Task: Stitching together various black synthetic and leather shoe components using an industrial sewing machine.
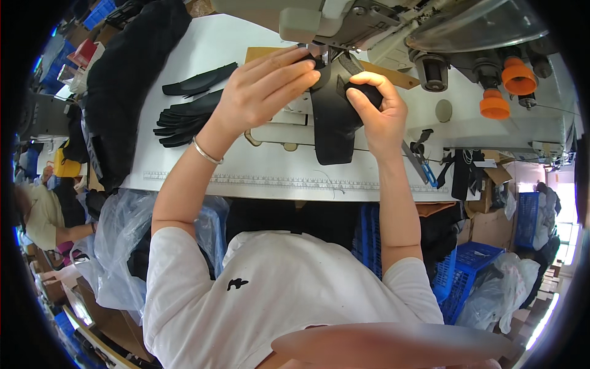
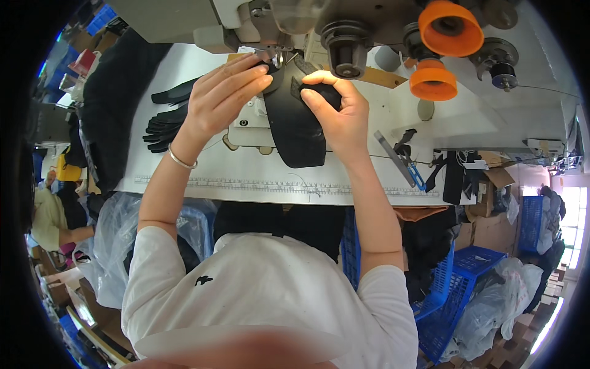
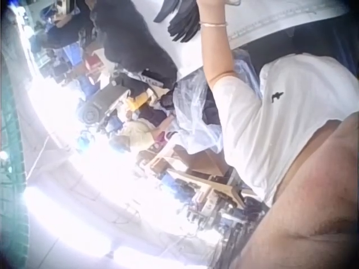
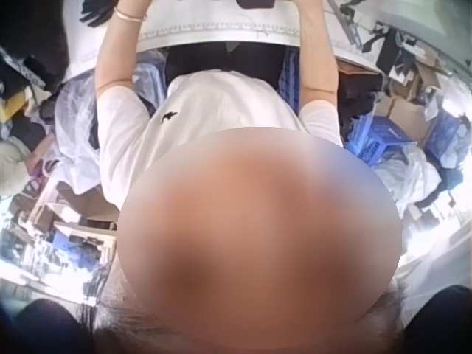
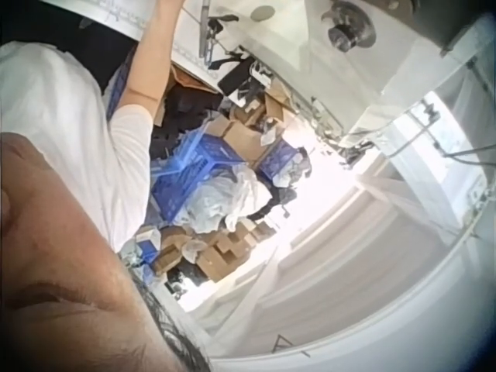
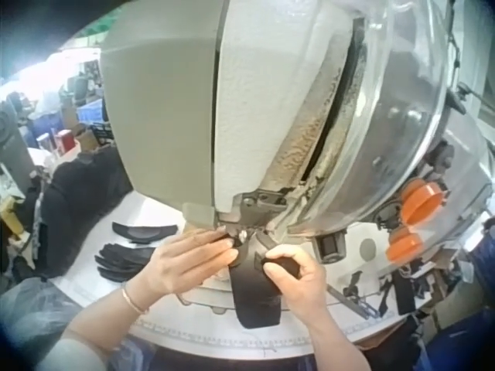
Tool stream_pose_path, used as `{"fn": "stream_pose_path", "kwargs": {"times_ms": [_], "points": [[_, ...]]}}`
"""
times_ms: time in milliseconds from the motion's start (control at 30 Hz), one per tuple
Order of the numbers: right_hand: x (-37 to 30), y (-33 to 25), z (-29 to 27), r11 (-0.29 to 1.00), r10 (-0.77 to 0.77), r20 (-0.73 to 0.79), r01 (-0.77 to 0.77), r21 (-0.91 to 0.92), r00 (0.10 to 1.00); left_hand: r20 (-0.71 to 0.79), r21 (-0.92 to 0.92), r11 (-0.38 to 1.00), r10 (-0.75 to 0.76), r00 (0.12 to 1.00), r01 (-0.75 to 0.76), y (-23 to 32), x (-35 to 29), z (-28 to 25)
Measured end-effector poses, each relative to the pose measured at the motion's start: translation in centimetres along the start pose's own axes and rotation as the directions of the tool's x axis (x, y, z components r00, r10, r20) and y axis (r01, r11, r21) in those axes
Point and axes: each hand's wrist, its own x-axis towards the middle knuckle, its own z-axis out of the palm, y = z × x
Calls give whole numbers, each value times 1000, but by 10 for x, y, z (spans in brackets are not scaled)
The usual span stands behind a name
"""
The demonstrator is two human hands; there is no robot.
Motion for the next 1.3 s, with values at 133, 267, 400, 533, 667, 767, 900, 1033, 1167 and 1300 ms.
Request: {"fn": "stream_pose_path", "kwargs": {"times_ms": [133, 267, 400, 533, 667, 767, 900, 1033, 1167, 1300], "points": [[4, -1, 1, 999, -25, 3, 25, -28, 1000, 18, -14, 1000, 2, 1000, -2, -4, -1, -2], [6, -8, 3, 996, -20, -4, 20, -88, 1000, 78, -38, 999, 12, 997, -9, -8, 4, -5], [6, -14, 3, 974, 44, -31, -50, -219, 999, 133, -56, 998, 35, 990, -28, -13, 12, -13], [-18, -11, 11, 700, -276, -17, 188, -688, 961, 151, -37, 999, -29, 988, 35, -12, 11, -15], [-34, 0, 34, 633, -410, 99, 361, -685, 907, 158, -74, 996, -31, 987, 44, -15, 12, -14], [-34, 1, 41, 509, -439, 132, 367, -779, 889, 147, -70, 997, -16, 989, 26, -18, 9, -14], [-33, -1, 42, 460, -474, 139, 379, -803, 870, 166, -65, 998, 15, 986, -4, -22, 9, -15], [-31, -3, 36, 448, -469, 156, 387, -806, 869, 166, -19, 999, 34, 985, -31, -20, 10, -18], [-24, 0, 29, 473, -493, 149, 408, -781, 857, 162, 23, 997, 75, 984, -80, -19, 12, -17], [-17, -3, 17, 527, -451, 164, 410, -744, 877, 179, 112, 989, 74, 981, -95, -9, 11, -15]]}}
